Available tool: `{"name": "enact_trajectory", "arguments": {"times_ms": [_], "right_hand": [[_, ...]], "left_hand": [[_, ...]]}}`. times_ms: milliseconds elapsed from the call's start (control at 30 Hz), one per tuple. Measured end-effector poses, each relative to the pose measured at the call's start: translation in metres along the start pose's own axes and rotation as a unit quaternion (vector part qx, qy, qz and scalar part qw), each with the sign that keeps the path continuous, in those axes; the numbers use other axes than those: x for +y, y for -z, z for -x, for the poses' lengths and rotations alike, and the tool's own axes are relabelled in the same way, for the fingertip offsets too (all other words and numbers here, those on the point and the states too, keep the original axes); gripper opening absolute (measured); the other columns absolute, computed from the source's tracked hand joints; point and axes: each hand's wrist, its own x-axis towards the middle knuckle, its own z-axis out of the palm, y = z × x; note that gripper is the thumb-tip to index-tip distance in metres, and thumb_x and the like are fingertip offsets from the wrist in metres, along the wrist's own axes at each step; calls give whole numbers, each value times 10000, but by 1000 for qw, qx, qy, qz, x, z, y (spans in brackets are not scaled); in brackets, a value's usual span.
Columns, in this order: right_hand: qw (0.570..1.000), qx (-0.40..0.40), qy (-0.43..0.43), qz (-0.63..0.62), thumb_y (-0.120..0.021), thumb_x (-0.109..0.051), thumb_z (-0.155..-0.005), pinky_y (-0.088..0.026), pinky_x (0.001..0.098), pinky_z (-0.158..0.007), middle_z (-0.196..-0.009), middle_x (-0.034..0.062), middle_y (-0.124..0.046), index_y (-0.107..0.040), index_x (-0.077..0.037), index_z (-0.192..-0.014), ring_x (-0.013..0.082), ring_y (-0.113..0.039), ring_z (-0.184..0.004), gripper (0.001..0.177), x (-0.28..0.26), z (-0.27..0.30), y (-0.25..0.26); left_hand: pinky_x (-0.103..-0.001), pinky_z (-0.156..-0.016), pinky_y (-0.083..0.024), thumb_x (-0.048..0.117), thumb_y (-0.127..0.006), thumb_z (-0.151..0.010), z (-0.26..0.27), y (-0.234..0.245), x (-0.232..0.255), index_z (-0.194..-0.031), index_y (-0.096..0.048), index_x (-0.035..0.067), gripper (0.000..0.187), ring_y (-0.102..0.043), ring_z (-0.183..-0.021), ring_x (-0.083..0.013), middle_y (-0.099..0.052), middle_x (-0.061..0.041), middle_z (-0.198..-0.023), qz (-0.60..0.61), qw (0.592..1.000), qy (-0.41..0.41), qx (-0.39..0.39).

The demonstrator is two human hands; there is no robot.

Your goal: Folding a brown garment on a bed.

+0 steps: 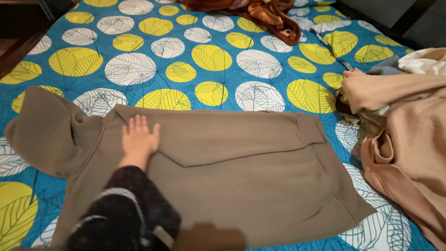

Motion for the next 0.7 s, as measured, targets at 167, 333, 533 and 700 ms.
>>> {"name": "enact_trajectory", "arguments": {"times_ms": [167,333,533,700], "right_hand": [[1000,3,11,2,-618,-347,-1008,-479,409,-987,-1298,179,-602,-533,-15,-1312,248,-589,-1088,458,-118,-40,-160],[997,-75,-4,32,-596,-335,-980,-479,444,-1051,-1354,218,-600,-498,-20,-1411,323,-581,-1206,544,-271,-81,-346],[954,-182,113,209,-444,-369,-1020,-257,525,-1181,-1594,200,-369,-415,-70,-1528,372,-309,-1473,590,-271,-79,-455],[867,-214,77,443,-259,-476,-1049,-182,553,-1222,-1675,43,-302,-339,-199,-1584,236,-239,-1554,608,-227,-93,-379]], "left_hand": [[-488,-1223,-141,531,-374,-1024,-3,55,38,-1543,-348,-46,776,-250,-1529,-314,-318,-190,-1632,-191,980,-42,-27],[-477,-1214,-257,330,-474,-996,30,55,164,-1471,-481,-16,588,-367,-1502,-309,-435,-187,-1580,63,985,-160,1],[-463,-1208,-186,374,-398,-997,37,-15,186,-1527,-392,52,620,-281,-1509,-271,-354,-124,-1622,112,959,-259,21],[-447,-1263,-174,490,-318,-1044,20,35,91,-1597,-337,93,681,-226,-1565,-210,-289,-74,-1684,47,988,-137,-55]]}}
